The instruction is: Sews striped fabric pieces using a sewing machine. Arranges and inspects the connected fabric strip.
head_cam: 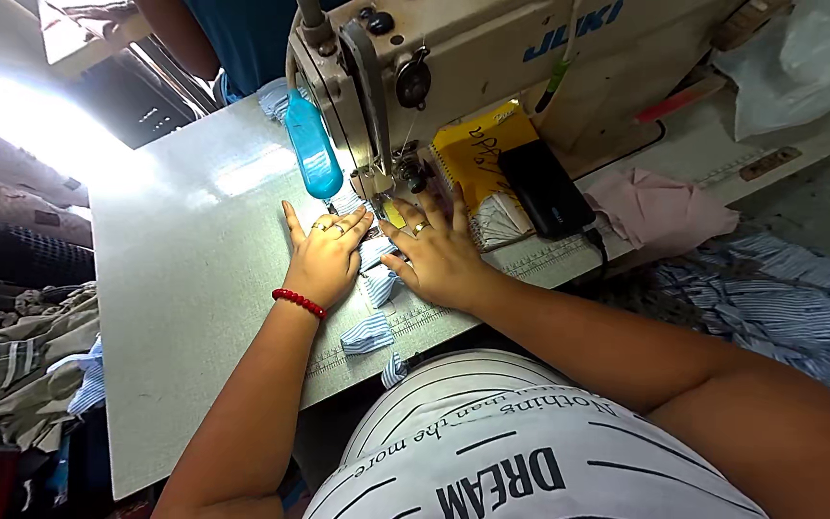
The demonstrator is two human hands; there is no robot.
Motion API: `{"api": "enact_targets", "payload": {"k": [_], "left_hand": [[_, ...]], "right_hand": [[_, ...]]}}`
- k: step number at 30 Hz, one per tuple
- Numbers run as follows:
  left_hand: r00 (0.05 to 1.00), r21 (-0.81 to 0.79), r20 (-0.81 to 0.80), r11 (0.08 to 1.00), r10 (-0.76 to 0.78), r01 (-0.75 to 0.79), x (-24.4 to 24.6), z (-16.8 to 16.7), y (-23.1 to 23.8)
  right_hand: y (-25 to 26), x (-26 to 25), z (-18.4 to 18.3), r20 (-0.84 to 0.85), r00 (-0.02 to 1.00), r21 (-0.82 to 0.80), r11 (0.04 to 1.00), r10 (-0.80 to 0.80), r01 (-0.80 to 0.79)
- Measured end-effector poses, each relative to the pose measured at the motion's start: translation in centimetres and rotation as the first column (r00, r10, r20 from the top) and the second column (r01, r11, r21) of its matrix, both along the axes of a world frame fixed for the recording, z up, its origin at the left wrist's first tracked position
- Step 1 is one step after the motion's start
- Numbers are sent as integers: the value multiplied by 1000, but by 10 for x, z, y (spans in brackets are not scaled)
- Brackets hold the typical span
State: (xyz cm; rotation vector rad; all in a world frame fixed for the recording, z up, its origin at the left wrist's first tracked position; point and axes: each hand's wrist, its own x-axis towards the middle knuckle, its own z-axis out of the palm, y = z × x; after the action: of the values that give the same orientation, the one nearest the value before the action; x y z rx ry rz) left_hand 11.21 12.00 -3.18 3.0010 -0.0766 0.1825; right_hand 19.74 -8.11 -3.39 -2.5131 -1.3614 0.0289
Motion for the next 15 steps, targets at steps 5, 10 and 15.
{"api": "enact_targets", "payload": {"k": [5,10,15], "left_hand": [[1000,-5,-20,1000,10,-10,6,2,6],[998,75,-53,997,35,-31,10,6,3],[995,28,4,995,95,-95,4,5,-7]], "right_hand": [[-4,-1,3,-27,1000,47,999,-6,8],[-11,-1,0,-33,999,196,980,-17,24],[-14,2,-5,-73,997,330,944,-6,30]]}}
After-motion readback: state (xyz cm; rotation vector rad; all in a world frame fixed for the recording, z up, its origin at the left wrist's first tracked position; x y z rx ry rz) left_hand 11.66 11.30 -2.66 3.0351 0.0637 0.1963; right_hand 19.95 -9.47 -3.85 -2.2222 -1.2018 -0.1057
